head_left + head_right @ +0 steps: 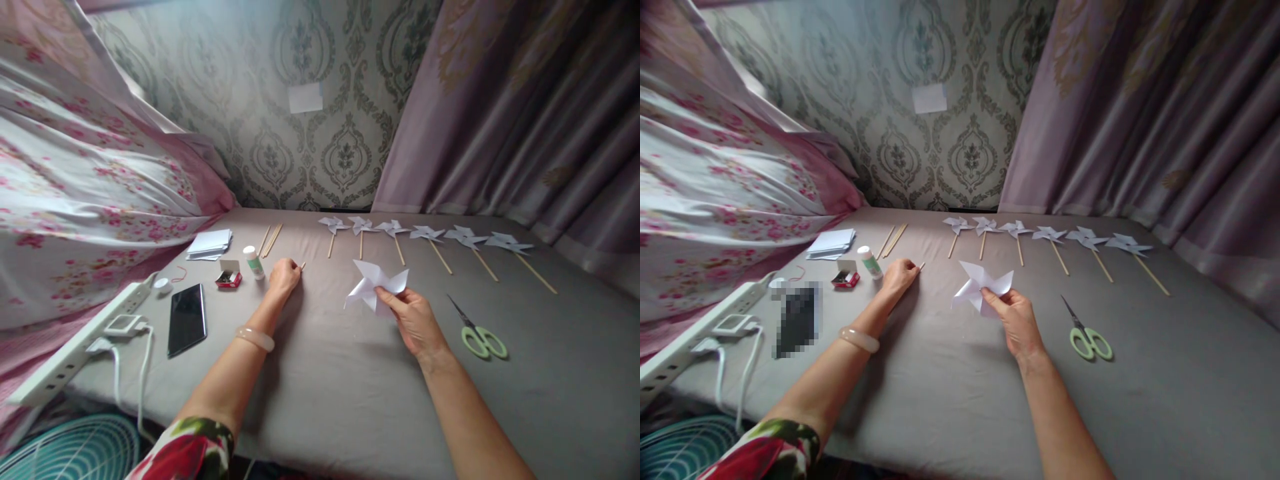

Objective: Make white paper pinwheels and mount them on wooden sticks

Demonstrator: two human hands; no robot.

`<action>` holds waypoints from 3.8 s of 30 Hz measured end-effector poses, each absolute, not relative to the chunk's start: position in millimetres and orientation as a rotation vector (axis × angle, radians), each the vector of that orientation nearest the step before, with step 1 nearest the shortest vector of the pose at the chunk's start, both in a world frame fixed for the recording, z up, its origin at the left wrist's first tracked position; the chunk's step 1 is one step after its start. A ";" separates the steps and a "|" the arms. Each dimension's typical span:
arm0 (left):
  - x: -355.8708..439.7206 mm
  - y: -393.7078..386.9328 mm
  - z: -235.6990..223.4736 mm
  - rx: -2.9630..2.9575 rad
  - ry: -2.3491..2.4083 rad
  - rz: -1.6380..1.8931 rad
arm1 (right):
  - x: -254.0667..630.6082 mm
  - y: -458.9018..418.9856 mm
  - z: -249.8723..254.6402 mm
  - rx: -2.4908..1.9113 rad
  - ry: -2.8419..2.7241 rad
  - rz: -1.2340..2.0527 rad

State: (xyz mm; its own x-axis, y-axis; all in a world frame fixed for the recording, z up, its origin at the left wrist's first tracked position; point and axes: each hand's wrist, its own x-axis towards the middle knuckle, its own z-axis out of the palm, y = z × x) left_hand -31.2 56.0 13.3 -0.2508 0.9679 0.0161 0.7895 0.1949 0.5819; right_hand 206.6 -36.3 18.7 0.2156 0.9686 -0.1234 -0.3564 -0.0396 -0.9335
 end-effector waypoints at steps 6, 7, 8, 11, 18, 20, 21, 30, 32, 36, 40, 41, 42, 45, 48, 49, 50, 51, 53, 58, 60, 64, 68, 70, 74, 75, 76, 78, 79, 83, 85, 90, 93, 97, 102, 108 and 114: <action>-18.0 48.9 19.3 1.632 1.973 0.823 | 208.2 -36.3 20.4 -1.122 -0.887 1.203; -13.6 47.6 24.1 1.635 1.927 0.850 | 210.0 -36.8 26.5 -1.116 -0.953 1.186; -7.7 46.1 30.9 1.623 1.849 0.900 | 212.5 -37.5 35.8 -1.104 -1.054 1.163; 18.7 39.7 61.6 1.412 1.343 1.167 | 222.4 -41.7 80.0 -1.025 -1.537 0.999; 76.6 17.4 116.8 0.934 0.489 1.190 | 231.2 -51.2 163.2 -0.775 -1.954 0.539; 81.2 15.7 117.3 0.868 0.459 1.178 | 231.1 -48.7 164.2 -0.777 -1.916 0.501; 81.9 15.4 116.4 0.843 0.452 1.179 | 231.0 -46.6 163.0 -0.787 -1.889 0.485; 75.0 12.6 114.3 0.818 0.464 1.175 | 225.9 -30.9 149.4 -0.784 -1.742 0.317; 73.7 13.5 114.5 0.810 0.473 1.178 | 225.1 -29.9 147.2 -0.803 -1.723 0.272; 71.7 15.3 113.5 0.810 0.473 1.179 | 225.7 -29.2 145.0 -0.799 -1.714 0.213; 71.7 14.5 111.7 0.818 0.489 1.160 | 226.4 -29.4 144.5 -0.757 -1.694 0.184; 72.1 14.0 111.6 0.821 0.495 1.156 | 226.3 -29.6 144.6 -0.750 -1.692 0.178; 72.7 13.5 111.6 0.826 0.502 1.153 | 226.2 -29.8 144.8 -0.746 -1.689 0.174; 74.2 12.2 112.3 0.845 0.512 1.150 | 225.2 -30.3 145.5 -0.753 -1.683 0.165; 74.1 11.5 111.8 0.886 0.486 1.155 | 224.0 -30.4 145.8 -0.743 -1.677 0.142; 73.7 11.4 111.2 0.901 0.473 1.157 | 223.6 -30.4 145.8 -0.738 -1.674 0.132; 73.1 11.4 110.5 0.917 0.463 1.160 | 223.2 -30.6 145.8 -0.736 -1.672 0.124; 72.5 11.4 109.9 0.932 0.456 1.161 | 222.7 -30.8 145.8 -0.735 -1.672 0.116; 71.1 11.5 109.0 0.956 0.447 1.160 | 221.9 -31.9 145.7 -0.732 -1.675 0.098; 68.6 10.9 111.3 0.998 0.395 1.171 | 220.2 -35.9 147.3 -0.714 -1.734 0.012; 67.5 10.2 113.1 1.024 0.367 1.175 | 219.6 -37.1 148.8 -0.681 -1.764 -0.037; 65.4 9.1 116.4 1.045 0.362 1.181 | 219.1 -38.5 151.1 -0.665 -1.795 -0.094; 64.2 8.6 119.3 1.046 0.371 1.202 | 219.3 -39.1 151.3 -0.672 -1.808 -0.113; 64.0 8.6 120.0 1.053 0.370 1.204 | 219.3 -39.2 151.1 -0.673 -1.808 -0.117; 63.5 8.8 119.0 1.082 0.366 1.204 | 219.1 -38.7 150.6 -0.675 -1.809 -0.110; 63.3 8.9 118.4 1.090 0.366 1.205 | 219.2 -38.6 150.4 -0.676 -1.809 -0.107; 63.1 9.0 117.7 1.096 0.366 1.205 | 219.2 -38.5 150.3 -0.677 -1.809 -0.105; 62.4 9.1 116.4 1.107 0.364 1.206 | 219.3 -38.4 149.9 -0.686 -1.805 -0.101; 62.1 9.2 115.8 1.109 0.363 1.207 | 219.3 -38.4 149.7 -0.691 -1.802 -0.100; 61.1 9.6 114.9 1.119 0.363 1.206 | 219.1 -38.6 149.5 -0.699 -1.797 -0.099; 61.1 10.0 114.8 1.125 0.366 1.209 | 219.0 -38.5 149.7 -0.697 -1.799 -0.101; 61.2 11.5 113.3 1.150 0.350 1.220 | 218.8 -38.2 149.9 -0.691 -1.805 -0.103; 60.8 12.9 111.2 1.171 0.334 1.218 | 218.9 -38.3 149.5 -0.692 -1.803 -0.108; 59.8 15.1 108.1 1.188 0.331 1.227 | 218.9 -38.1 149.1 -0.708 -1.799 -0.108; 58.3 15.6 106.9 1.232 0.328 1.226 | 218.5 -38.2 148.5 -0.744 -1.783 -0.112; 57.6 17.7 105.7 1.224 0.423 1.222 | 217.1 -35.9 146.7 -0.955 -1.717 -0.079; 59.1 28.6 93.8 1.154 0.495 1.159 | 216.1 -19.9 138.9 -1.007 -1.683 0.130</action>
State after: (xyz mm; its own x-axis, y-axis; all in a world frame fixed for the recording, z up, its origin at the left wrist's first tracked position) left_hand 59.1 28.6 93.8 0.3811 0.8945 0.2339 -0.4491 -0.0420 0.8925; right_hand 216.1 -19.9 138.9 -0.0209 0.6683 0.7436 0.5459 0.6307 -0.5515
